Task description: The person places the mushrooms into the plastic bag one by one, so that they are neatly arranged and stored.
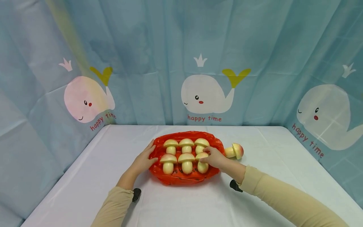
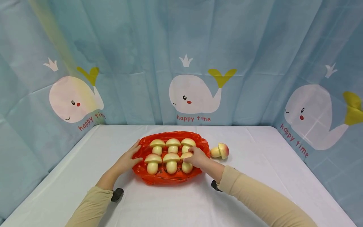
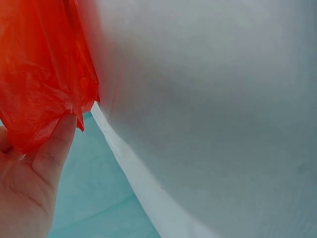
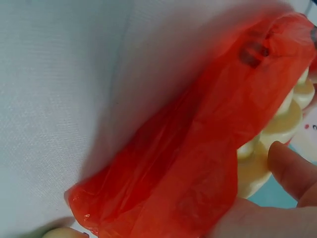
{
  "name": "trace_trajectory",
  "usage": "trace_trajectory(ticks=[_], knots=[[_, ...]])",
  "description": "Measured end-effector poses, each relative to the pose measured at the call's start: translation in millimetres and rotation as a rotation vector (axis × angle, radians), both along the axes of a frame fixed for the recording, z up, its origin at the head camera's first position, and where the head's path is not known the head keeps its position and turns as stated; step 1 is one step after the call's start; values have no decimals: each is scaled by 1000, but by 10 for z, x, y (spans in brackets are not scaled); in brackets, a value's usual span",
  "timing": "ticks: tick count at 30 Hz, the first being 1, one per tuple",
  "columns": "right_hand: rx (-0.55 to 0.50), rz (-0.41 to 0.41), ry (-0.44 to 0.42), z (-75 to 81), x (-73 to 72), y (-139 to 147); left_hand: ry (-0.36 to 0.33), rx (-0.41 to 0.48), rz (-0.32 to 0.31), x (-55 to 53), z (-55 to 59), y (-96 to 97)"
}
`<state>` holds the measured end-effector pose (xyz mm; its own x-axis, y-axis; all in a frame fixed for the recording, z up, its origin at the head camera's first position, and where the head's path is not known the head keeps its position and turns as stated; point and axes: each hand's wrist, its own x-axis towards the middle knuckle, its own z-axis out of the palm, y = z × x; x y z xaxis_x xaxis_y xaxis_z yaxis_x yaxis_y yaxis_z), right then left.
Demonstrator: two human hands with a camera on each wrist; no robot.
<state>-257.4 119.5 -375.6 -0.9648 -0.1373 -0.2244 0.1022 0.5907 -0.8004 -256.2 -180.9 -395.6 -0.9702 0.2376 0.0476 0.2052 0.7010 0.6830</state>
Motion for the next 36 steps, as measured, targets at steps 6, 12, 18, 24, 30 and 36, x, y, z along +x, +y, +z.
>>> trace_trajectory(ticks=[6,12,18,24,30,36], knots=[[0,4,-1,-1,8,-12,-6,-3,3,-30,-29,-12],[13,16,-12,67,22,22,-4,1,-2,-33,-30,-12],[21,-5,-14,158,56,107,-5,1,-1,-19,-6,-9],[-71,-54,-28,233,84,238,-6,1,0,-2,7,-21],[-259,-86,-75,290,71,412,-6,10,-7,-11,-9,-32],[-328,-134,-25,384,38,626,-2,2,-5,-18,-21,-24]])
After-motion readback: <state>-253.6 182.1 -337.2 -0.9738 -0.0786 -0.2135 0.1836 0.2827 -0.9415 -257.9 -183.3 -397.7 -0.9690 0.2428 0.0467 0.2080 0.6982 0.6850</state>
